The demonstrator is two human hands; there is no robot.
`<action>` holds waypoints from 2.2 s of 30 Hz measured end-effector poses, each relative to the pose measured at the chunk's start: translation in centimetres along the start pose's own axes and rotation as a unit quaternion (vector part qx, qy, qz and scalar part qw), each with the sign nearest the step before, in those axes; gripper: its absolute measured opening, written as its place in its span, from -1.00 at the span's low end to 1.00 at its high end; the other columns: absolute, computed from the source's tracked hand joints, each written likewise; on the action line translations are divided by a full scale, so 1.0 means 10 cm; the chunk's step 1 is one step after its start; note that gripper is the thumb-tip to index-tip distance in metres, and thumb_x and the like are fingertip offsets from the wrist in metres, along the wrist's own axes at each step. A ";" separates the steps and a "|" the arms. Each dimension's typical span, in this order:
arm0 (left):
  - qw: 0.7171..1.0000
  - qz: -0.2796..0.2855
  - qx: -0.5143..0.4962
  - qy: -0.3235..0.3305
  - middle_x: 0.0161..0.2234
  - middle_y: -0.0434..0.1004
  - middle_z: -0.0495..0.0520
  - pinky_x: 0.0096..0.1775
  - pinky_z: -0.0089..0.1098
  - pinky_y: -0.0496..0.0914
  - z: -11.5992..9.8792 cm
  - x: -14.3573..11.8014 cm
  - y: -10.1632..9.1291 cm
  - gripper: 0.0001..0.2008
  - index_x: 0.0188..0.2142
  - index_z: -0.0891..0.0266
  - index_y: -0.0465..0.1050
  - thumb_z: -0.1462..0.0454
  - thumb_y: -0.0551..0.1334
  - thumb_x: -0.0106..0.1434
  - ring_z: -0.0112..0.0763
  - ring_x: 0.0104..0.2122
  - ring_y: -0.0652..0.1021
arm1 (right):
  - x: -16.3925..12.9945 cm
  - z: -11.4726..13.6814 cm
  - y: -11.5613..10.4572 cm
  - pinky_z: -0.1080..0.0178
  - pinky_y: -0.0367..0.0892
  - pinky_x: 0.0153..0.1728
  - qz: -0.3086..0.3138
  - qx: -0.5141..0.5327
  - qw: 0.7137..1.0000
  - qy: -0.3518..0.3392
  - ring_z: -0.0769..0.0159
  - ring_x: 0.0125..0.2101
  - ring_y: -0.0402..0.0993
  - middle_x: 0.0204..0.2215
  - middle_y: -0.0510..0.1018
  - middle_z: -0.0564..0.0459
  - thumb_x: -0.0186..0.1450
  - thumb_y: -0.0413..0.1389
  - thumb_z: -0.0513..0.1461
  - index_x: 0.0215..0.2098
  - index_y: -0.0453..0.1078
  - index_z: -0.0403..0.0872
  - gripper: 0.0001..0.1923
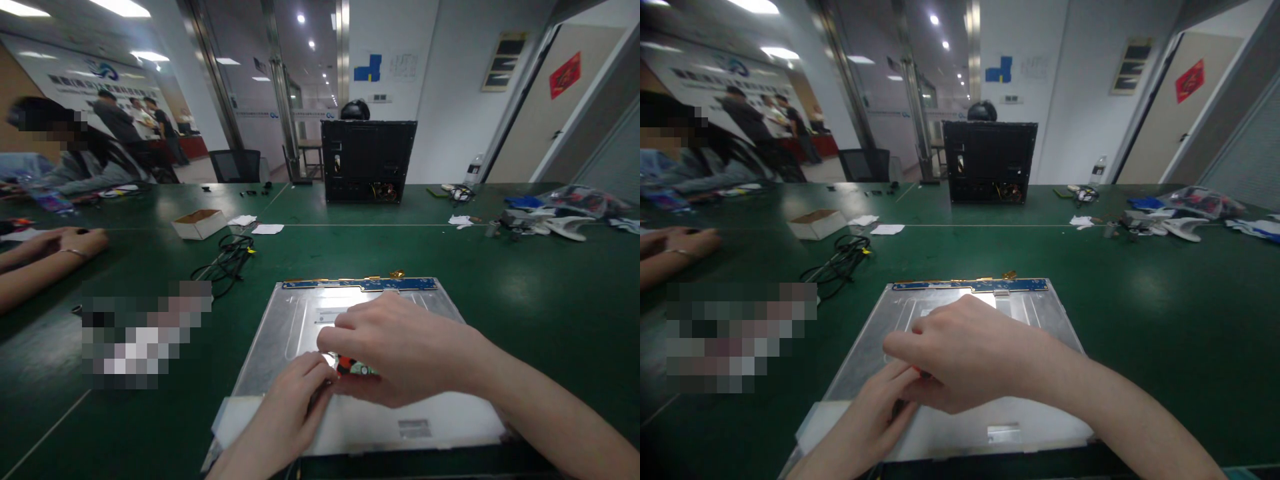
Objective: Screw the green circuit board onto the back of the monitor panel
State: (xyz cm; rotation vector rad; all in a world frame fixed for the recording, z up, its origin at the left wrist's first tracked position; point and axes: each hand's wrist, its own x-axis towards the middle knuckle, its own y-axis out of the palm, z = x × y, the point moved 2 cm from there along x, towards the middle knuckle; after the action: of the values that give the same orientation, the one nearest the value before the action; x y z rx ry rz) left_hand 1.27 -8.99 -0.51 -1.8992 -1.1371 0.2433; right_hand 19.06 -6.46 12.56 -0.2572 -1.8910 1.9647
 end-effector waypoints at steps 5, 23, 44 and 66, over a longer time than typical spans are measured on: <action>1.000 -0.003 0.005 0.009 -0.15 0.42 0.11 -0.13 -0.27 0.37 0.02 -0.01 0.02 -0.77 -0.09 0.16 0.33 0.39 0.02 0.32 -0.23 -0.15 0.45 | 0.01 -0.03 0.02 0.26 -0.14 -0.53 0.007 -0.020 1.000 0.018 0.38 -0.52 0.31 -0.49 0.50 0.09 0.40 -0.04 -0.07 -0.26 0.29 -0.04 -0.77; 1.000 -0.019 0.019 0.011 -0.21 0.46 0.11 -0.15 -0.31 0.41 -0.02 0.01 0.00 -0.77 -0.11 0.17 0.40 0.37 0.04 0.31 -0.24 -0.19 0.49 | 0.00 -0.04 0.01 0.26 -0.12 -0.54 -0.001 -0.019 1.000 0.017 0.37 -0.52 0.33 -0.50 0.49 0.10 0.39 -0.02 -0.07 -0.26 0.30 -0.05 -0.78; 1.000 -0.017 0.015 0.015 -0.17 0.47 0.13 -0.16 -0.30 0.42 -0.03 0.01 0.00 -0.79 -0.15 0.18 0.39 0.39 0.03 0.31 -0.24 -0.18 0.50 | -0.01 -0.02 0.00 0.25 -0.12 -0.55 0.006 -0.023 1.000 0.006 0.38 -0.54 0.34 -0.53 0.49 0.11 0.40 -0.03 -0.10 -0.28 0.31 -0.05 -0.79; 1.000 -0.010 0.017 0.002 -0.25 0.48 0.10 -0.22 -0.31 0.42 -0.02 0.00 -0.02 -0.81 -0.22 0.18 0.37 0.40 0.04 0.25 -0.22 -0.21 0.51 | -0.02 -0.01 0.00 0.26 -0.11 -0.55 0.021 -0.011 1.000 -0.003 0.37 -0.53 0.36 -0.52 0.50 0.11 0.38 0.00 -0.07 -0.22 0.30 -0.04 -0.79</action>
State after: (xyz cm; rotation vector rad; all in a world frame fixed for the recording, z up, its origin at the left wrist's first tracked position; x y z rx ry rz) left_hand 1.29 -9.01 -0.28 -1.8573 -1.1417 0.2463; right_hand 19.25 -6.47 12.55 -0.2995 -1.9267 1.9748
